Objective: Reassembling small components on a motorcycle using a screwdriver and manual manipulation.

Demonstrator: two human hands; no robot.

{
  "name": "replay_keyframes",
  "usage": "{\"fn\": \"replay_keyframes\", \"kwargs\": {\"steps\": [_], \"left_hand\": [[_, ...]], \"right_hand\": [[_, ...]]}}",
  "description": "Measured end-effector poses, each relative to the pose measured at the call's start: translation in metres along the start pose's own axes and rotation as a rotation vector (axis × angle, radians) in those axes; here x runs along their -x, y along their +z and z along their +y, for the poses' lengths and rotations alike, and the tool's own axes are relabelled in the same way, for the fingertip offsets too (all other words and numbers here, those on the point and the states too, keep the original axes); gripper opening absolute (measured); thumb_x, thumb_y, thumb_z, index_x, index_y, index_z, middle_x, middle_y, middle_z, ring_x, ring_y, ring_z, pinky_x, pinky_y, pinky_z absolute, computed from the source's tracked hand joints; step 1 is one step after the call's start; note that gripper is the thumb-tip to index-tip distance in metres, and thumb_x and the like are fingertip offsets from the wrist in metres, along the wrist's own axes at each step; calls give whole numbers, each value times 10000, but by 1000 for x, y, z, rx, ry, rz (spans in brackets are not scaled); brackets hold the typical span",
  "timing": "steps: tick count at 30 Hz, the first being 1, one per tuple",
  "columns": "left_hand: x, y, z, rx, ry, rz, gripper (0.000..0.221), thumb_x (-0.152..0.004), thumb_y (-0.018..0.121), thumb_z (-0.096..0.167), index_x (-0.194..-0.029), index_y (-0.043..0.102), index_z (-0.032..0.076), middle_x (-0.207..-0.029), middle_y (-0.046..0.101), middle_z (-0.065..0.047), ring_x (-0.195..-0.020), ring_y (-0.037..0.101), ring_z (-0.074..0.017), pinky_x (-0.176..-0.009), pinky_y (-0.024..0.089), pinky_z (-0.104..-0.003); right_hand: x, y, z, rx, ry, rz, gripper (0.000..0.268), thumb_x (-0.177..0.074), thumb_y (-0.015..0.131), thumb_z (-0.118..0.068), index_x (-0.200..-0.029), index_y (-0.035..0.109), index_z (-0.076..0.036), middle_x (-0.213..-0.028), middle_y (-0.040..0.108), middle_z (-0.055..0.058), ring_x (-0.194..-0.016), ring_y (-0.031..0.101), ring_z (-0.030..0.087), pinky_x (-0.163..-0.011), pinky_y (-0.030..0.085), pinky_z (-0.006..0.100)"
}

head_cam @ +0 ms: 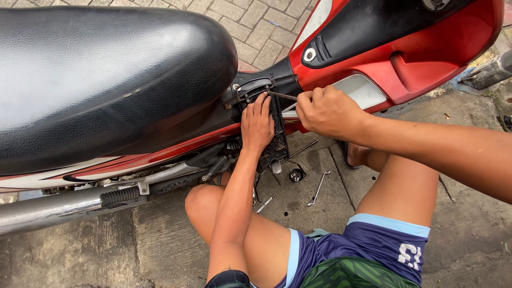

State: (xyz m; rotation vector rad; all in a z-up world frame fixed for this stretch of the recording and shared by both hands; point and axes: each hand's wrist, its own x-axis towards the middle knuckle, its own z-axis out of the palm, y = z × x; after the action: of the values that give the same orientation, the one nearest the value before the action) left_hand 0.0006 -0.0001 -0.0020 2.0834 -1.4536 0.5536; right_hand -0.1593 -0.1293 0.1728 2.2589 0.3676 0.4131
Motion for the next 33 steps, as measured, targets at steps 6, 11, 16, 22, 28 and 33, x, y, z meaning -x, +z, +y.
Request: {"fn": "replay_keyframes", "kwargs": {"steps": [6, 11, 16, 22, 28, 33], "left_hand": [[-2, -2, 1, 4, -8, -18, 569, -859, 697, 127, -1403, 536, 81, -1457, 489, -94, -1100, 524, -225, -1013, 437, -370], [-2, -3, 1, -2, -8, -20, 554, -871, 685, 118, -1401, 531, 76, -1460, 485, -98, -1099, 522, -228, -1015, 433, -371], [-1, -3, 1, 4, -6, -31, 543, -881, 674, 115, -1403, 528, 78, -1460, 477, -96, -1095, 514, -223, -1012, 431, -364], [0, -1, -1, -11, 1, -37, 559, -880, 682, 129, -1413, 520, 80, -1475, 470, -94, -1115, 516, -225, -1019, 431, -370], [1, 0, -3, 3, 9, -57, 552, -893, 684, 147, -1416, 520, 79, -1484, 461, -94, -1124, 511, -224, -1029, 435, -369], [1, 0, -2, -4, 17, -52, 559, -898, 683, 142, -1425, 509, 76, -1481, 457, -98, -1127, 511, -228, -1030, 432, -375]], "right_hand": [[6, 13, -7, -81, 72, -101, 117, -779, 569, -74, -776, 678, -33, -710, 503, 127, -493, 562, 238, -397, 439, 402], [-8, -5, 16, -574, 380, -430, 235, -895, 564, -162, -925, 731, -1, -722, 631, 156, -583, 694, 363, -477, 529, 506], [-30, -16, 48, -1069, 722, -822, 285, -903, 631, -269, -1040, 828, -115, -843, 776, 196, -933, 753, 461, -772, 597, 562], [-16, -28, 44, -891, 598, -765, 322, -920, 601, -290, -995, 799, -47, -824, 748, 237, -808, 756, 467, -680, 601, 586], [23, -55, 32, -797, 559, -645, 298, -983, 551, -264, -1161, 720, -95, -923, 717, 196, -815, 752, 457, -721, 604, 608], [84, -46, -2, -1105, 806, -634, 326, -1015, 570, -199, -1265, 723, -57, -1061, 768, 224, -1039, 741, 395, -924, 605, 523]]}}
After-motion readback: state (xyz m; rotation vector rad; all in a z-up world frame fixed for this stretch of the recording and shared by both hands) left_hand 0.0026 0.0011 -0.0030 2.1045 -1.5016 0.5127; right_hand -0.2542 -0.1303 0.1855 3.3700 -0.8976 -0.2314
